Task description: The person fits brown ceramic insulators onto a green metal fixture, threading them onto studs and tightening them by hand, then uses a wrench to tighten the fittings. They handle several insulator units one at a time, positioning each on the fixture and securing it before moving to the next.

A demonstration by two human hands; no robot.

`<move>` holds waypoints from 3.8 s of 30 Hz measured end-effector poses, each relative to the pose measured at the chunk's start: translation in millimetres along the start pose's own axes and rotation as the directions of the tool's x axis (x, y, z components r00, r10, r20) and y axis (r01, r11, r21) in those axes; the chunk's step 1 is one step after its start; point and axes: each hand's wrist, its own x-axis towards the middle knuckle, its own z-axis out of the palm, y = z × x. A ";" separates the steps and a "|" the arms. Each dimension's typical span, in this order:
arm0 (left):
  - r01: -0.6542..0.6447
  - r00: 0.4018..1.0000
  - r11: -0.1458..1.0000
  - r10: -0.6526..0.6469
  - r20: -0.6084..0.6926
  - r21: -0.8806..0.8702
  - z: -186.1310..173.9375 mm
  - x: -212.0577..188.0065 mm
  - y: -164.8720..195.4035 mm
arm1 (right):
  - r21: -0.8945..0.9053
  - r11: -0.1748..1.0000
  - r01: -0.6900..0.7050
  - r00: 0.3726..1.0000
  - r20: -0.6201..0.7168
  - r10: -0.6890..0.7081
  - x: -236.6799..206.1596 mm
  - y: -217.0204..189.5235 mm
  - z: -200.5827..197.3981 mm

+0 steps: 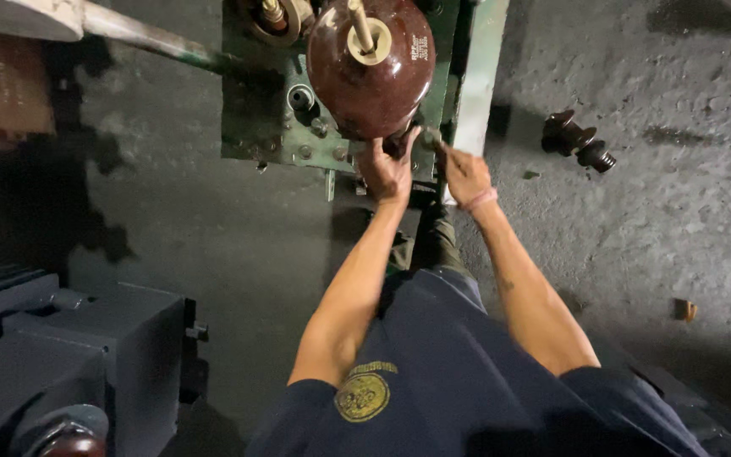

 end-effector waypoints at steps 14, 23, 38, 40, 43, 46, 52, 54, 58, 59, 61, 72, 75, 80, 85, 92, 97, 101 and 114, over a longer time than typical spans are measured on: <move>0.143 0.987 0.988 -0.147 -0.064 -0.066 8.6 -7.4 0.4 | -0.113 0.889 -0.443 0.854 0.250 0.457 -100.9 46.5 -17.4; -0.097 0.992 0.995 0.097 -0.077 0.010 11.1 2.7 -13.1 | -0.178 0.882 -0.435 0.853 0.230 0.468 -91.0 59.5 -48.2; 0.217 0.897 0.976 -0.204 -0.393 -0.011 40.7 -11.0 19.1 | -0.132 0.956 -0.261 0.830 0.475 0.292 -1.0 63.3 -77.9; 0.186 0.889 0.976 -0.217 -0.404 -0.115 47.5 -13.7 16.3 | -0.187 0.948 -0.259 0.805 0.500 0.319 7.6 65.3 -82.1; 0.118 0.889 0.976 -0.187 -0.418 -0.184 52.3 -16.3 15.5 | -0.197 0.957 -0.214 0.796 0.532 0.287 18.9 65.9 -88.6; 0.069 0.884 0.998 -0.066 -0.463 -0.011 51.4 -17.2 12.7 | -0.190 0.965 -0.179 0.805 0.536 0.255 26.7 66.0 -93.5; -0.029 0.990 0.999 0.025 -0.142 -0.027 16.5 -6.7 10.6 | -0.200 0.961 -0.189 0.800 0.537 0.268 34.5 75.6 -96.7; -0.058 0.997 0.998 0.058 -0.049 0.002 1.8 -1.1 8.6 | -0.208 0.959 -0.190 0.781 0.560 0.276 36.5 80.2 -96.3; -0.247 0.968 0.918 0.245 0.047 0.310 -12.7 5.7 3.6 | -0.119 0.967 0.224 0.827 0.547 -0.125 37.7 83.1 -94.4; -0.261 0.965 0.896 0.228 0.131 0.361 -11.9 2.9 3.9 | -0.024 0.872 0.489 0.769 0.484 -0.418 37.4 78.1 -94.4; -0.029 0.995 0.942 -0.005 0.098 0.335 -7.1 -1.4 7.5 | -0.235 0.970 -0.055 0.790 0.585 0.187 36.8 75.0 -91.7; 0.555 0.798 0.634 -0.589 0.128 -0.539 -2.5 1.7 35.9 | -0.066 0.974 0.218 0.823 0.549 -0.148 81.5 -14.9 -64.6; 0.646 0.682 0.388 -0.681 0.267 -0.658 -1.8 7.0 31.1 | -0.090 0.932 0.351 0.751 0.622 -0.223 97.1 -37.7 -56.5; 0.684 0.668 0.338 -0.646 0.370 -0.646 -6.5 11.4 20.2 | -0.208 0.929 0.306 0.756 0.646 -0.104 113.5 -43.6 -47.2; 0.652 0.707 0.361 -0.607 0.363 -0.666 -12.5 15.3 16.4 | -0.244 0.868 0.433 0.815 0.517 -0.262 77.9 -41.1 -12.0; 0.519 0.855 0.737 -0.452 0.256 -0.433 -22.8 19.3 9.5 | -0.106 0.994 0.020 0.993 0.115 -0.008 2.0 -55.9 12.3; 0.715 0.667 0.277 -0.545 0.508 -0.642 -18.9 22.1 7.5 | -0.277 0.937 0.214 0.910 0.404 -0.088 51.6 -66.3 -30.0; 0.759 0.623 0.315 -0.605 0.495 -0.570 -20.9 24.2 9.0 | -0.355 0.864 0.358 0.791 0.607 -0.078 94.3 -65.8 -44.0; 0.596 0.800 0.719 -0.496 0.338 -0.357 -26.7 26.1 -5.9 | -0.014 0.996 -0.082 0.996 -0.033 0.082 -4.9 -67.7 44.3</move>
